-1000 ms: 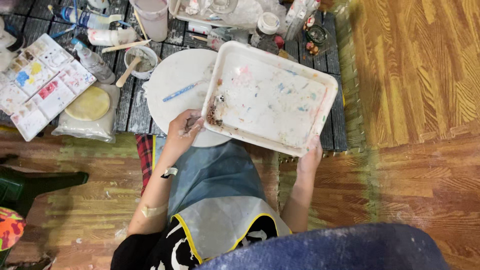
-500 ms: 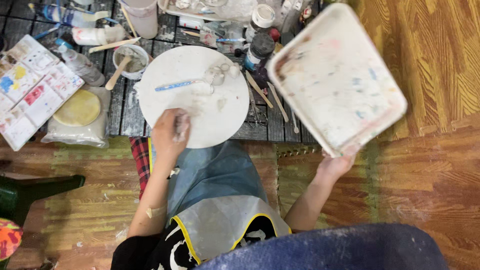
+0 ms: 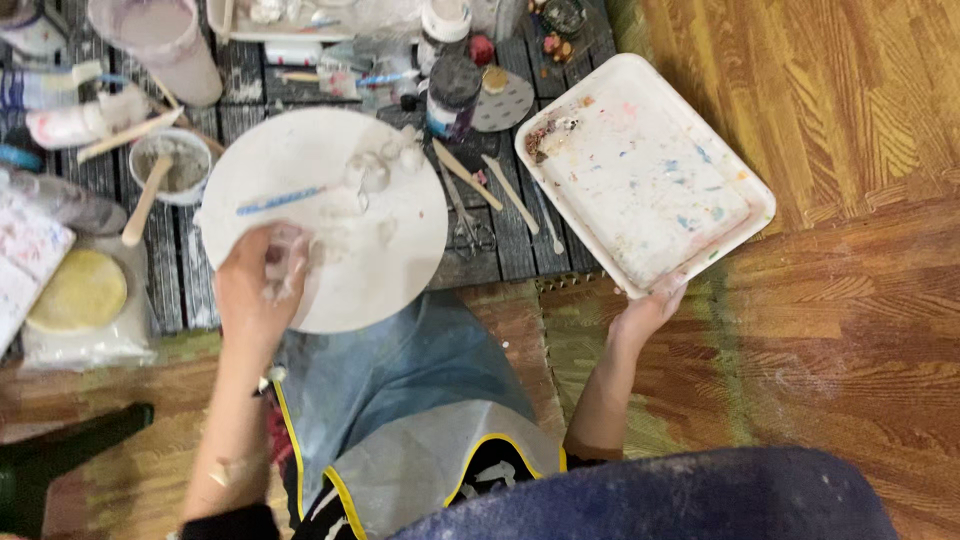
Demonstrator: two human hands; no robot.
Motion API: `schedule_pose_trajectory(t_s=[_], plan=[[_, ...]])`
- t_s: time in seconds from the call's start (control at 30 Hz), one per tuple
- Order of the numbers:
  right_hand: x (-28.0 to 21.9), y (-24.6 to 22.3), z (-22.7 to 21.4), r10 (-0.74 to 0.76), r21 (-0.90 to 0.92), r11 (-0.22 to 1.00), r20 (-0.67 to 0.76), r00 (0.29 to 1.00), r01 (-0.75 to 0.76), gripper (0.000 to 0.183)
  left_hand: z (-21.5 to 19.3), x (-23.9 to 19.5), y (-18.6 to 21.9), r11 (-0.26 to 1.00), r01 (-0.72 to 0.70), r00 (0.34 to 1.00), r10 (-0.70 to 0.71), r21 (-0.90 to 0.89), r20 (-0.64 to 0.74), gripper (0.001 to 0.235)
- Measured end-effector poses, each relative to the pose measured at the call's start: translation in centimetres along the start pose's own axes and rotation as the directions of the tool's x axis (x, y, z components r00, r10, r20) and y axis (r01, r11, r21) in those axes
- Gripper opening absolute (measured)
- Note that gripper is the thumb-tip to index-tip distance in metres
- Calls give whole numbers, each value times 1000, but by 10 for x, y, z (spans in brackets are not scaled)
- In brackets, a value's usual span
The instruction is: The person scrapes dried paint from a compartmentalized paint tray using a small tool, then wipes the tray with a cloth. The person handles the tray and a cleaning cloth while seated on the floor.
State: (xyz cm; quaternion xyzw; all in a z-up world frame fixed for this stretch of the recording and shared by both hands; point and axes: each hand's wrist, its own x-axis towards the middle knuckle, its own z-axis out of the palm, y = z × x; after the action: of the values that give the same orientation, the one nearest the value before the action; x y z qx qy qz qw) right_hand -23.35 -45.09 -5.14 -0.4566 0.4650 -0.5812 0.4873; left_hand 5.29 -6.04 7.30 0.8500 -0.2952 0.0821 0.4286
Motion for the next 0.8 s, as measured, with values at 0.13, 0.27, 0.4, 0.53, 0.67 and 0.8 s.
schedule_pose_trajectory(t_s=[0.13, 0.27, 0.4, 0.53, 0.67, 0.8], plan=[[-5, -16, 4, 140, 31, 990, 1, 990, -140, 50, 20, 115, 17, 868, -476, 877, 454, 144, 159, 32], [-3, -25, -4, 82, 177, 980, 76, 994, -95, 45, 127, 264, 41, 873, -482, 834, 482, -71, 268, 28], [-1, -11, 12, 120, 185, 977, -39, 992, -111, 50, 246, 367, 46, 823, -492, 864, 423, 285, 271, 48], [8, 7, 37, 74, 315, 947, -10, 997, -67, 49, 308, 432, 31, 875, -421, 845, 283, 240, 453, 77], [15, 17, 46, 106, 229, 971, -131, 986, -74, 53, 330, 461, 14, 828, -402, 747, 49, 392, 663, 53], [16, 24, 50, 170, 329, 939, -206, 964, -95, 56, 299, 481, -6, 590, -666, 745, 510, 456, 430, 23]])
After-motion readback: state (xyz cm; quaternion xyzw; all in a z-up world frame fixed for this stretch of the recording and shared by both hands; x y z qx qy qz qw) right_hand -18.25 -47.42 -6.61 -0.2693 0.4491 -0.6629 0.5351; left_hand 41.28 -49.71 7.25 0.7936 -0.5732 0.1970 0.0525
